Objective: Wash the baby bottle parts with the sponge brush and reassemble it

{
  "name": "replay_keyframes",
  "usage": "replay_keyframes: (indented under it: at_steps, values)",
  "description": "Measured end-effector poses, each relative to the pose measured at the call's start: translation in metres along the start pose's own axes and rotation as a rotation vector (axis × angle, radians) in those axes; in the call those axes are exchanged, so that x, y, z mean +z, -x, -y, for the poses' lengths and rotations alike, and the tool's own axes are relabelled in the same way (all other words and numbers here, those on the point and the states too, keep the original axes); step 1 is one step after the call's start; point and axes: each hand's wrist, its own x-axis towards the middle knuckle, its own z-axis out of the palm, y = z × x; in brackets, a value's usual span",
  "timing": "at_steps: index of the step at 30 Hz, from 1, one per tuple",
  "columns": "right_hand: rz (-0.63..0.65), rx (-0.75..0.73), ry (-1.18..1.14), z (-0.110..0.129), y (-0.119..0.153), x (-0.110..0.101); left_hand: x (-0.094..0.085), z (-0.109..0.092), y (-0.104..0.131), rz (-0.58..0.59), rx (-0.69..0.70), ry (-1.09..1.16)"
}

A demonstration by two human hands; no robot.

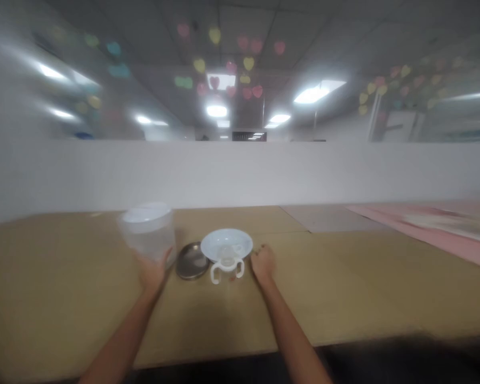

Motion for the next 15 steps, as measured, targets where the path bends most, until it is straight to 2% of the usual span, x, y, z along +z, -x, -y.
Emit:
replay_keyframes:
  at_steps: [4,7,9,11,13,14,15]
  values:
    - [0.067,-0.015,0.125,-0.003,0.0,0.008,0.001,0.0,0.0,-0.02,0.008,0.021]
    - [0.096,-0.05,0.164,-0.004,0.0,0.011,-0.004,-0.005,0.001,-0.033,0.004,-0.003]
    - [0.098,-0.065,0.18,-0.003,0.001,0.012,-0.01,-0.01,0.003,-0.087,0.034,-0.011]
    - [0.096,-0.072,0.192,-0.003,0.002,0.012,-0.015,-0.02,0.008,-0.165,0.142,0.03]
    - [0.09,-0.083,0.205,-0.002,0.003,0.012,-0.018,-0.034,0.016,-0.198,0.335,0.134]
    - [0.087,-0.091,0.21,-0.002,0.004,0.012,-0.017,-0.043,0.021,-0.162,0.449,0.185]
    - [0.088,-0.103,0.212,-0.002,0.005,0.013,-0.016,-0.053,0.027,-0.075,0.555,0.223]
